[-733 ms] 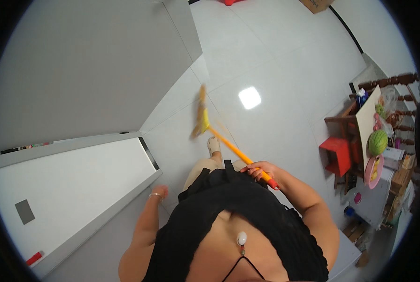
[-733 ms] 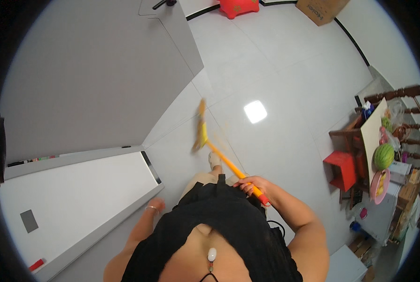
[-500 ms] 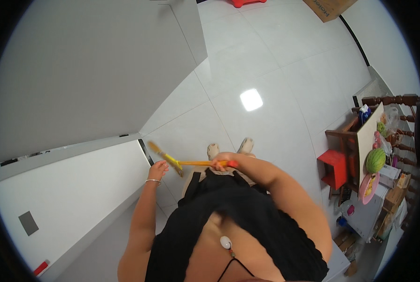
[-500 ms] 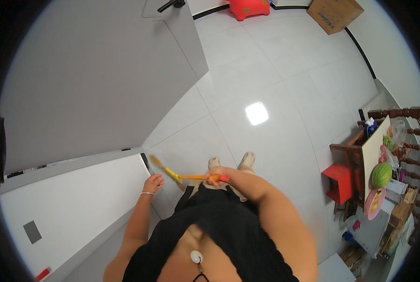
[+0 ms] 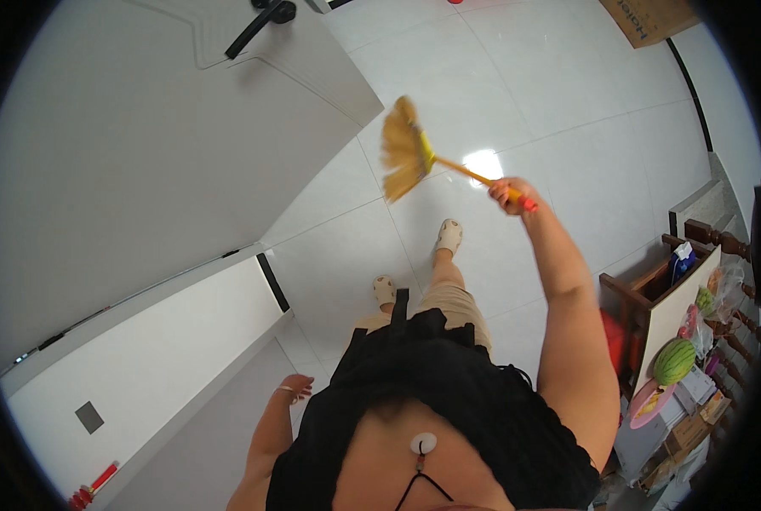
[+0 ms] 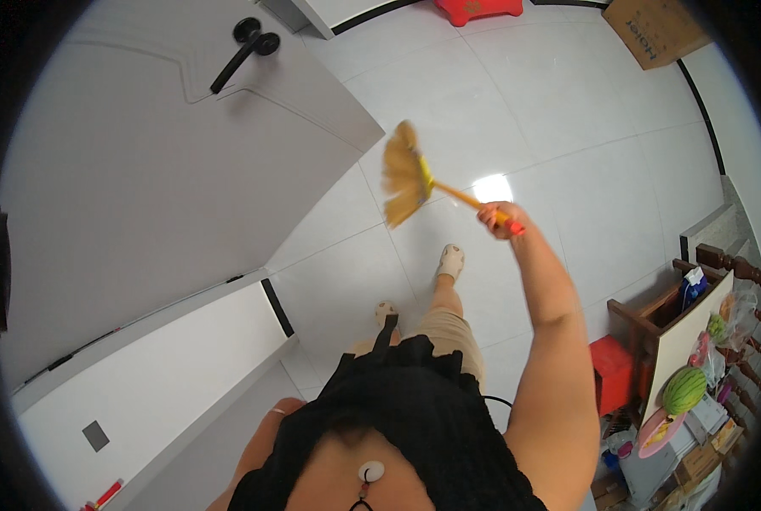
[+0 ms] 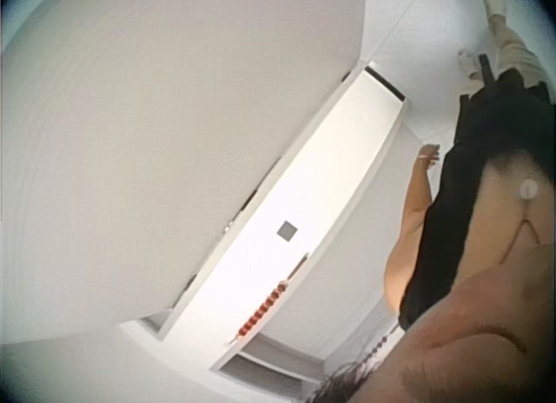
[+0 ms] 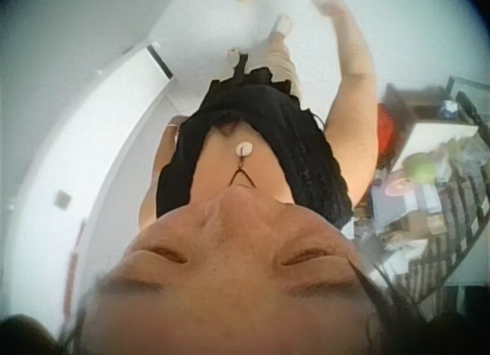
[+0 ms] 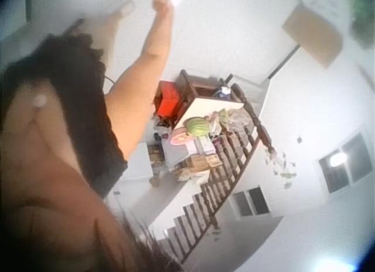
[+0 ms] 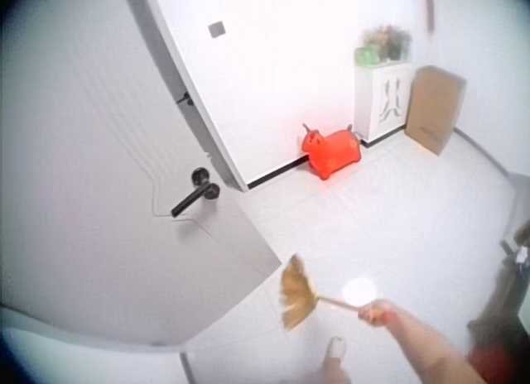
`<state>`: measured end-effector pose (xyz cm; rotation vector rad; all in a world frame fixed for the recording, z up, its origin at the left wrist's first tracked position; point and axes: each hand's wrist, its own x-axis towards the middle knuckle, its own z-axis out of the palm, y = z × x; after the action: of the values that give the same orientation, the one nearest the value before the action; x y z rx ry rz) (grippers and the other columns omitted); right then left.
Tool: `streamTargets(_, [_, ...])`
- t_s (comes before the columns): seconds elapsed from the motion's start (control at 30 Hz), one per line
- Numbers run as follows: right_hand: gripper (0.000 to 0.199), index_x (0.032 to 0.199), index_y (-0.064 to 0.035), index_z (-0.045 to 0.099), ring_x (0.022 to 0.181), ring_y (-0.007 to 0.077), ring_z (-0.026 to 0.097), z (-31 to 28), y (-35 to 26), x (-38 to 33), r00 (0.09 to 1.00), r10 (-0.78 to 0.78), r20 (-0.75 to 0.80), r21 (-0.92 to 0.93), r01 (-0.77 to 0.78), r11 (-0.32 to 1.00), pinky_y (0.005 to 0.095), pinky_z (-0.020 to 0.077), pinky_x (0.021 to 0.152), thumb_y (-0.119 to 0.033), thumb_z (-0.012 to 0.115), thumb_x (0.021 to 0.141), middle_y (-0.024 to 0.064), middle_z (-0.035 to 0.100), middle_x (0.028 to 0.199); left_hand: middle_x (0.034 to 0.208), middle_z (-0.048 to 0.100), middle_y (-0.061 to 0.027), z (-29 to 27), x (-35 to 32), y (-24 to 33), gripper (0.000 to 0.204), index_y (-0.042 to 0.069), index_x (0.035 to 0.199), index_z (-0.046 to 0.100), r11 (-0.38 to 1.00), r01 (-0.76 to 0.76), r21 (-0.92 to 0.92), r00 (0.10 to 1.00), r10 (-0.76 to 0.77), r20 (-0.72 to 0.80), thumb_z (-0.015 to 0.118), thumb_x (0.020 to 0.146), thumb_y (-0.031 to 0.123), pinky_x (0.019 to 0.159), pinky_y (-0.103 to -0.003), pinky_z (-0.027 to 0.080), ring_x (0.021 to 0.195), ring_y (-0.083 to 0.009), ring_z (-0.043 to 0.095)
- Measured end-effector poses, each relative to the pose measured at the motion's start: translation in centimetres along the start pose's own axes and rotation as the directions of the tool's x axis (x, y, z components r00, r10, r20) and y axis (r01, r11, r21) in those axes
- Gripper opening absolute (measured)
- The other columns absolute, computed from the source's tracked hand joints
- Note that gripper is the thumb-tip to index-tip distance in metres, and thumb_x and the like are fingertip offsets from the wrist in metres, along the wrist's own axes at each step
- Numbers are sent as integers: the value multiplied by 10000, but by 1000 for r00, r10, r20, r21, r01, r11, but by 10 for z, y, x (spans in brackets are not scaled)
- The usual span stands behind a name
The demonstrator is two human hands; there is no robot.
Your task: The person cleans a table with a cloth, then places a liner in a trash can and sweeps the floor with a broom.
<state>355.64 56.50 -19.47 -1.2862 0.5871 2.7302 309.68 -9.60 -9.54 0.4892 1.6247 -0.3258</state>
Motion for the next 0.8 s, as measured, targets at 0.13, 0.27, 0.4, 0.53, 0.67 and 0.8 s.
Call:
streamTargets(0.13, [93,780,-51,404,388,64,398,21,-26,-55,917,-337,-214,-358,248,900,187,368,337,-103,468,823,31,462,586,1036,566,-205,-83,13,198,499,16,1021,552,837,67,543,967,80,-241,535,781,453,822,-427,422,979,-358,527])
streamTargets(0.27, [281,1039,-72,390,381,141,422,24,65,-107,895,-445,-36,-507,367,780,255,382,336,-22,454,770,70,465,608,1195,471,-208,-217,-56,394,603,15,1279,349,819,-46,572,457,527,-717,574,793,292,914,-410,368,1090,-359,452])
streamTargets(0.4, [451,1189,-91,352,410,112,422,17,127,-165,961,-274,-18,-317,255,914,238,366,347,-16,483,764,67,470,665,1261,407,-206,-306,-129,560,601,-6,1276,343,647,25,762,-240,744,-624,555,813,313,983,-408,298,1197,-335,355])
streamTargets(0.53, [357,1117,-99,402,428,74,393,-27,106,-142,996,-91,-13,-259,84,962,205,342,362,-46,508,779,62,466,692,1241,420,-220,-355,-138,645,637,-50,1244,358,731,42,681,-264,665,-698,601,781,314,960,-394,329,1164,-345,393])
streamTargets(0.67, [161,905,-75,422,423,71,400,-58,40,-128,992,-51,-112,-312,14,950,201,345,361,-60,517,776,53,461,659,1143,481,-228,-379,-117,667,703,-62,1193,390,791,71,608,42,606,-794,694,695,331,888,-398,385,1060,-369,464])
streamTargets(0.8, [143,851,-34,420,407,104,434,-76,3,-138,865,-442,-237,-600,228,767,262,387,356,-14,519,750,45,453,589,1014,518,-218,-373,-113,682,674,-47,1049,439,785,99,611,123,600,-791,770,595,325,807,-407,417,967,-366,494])
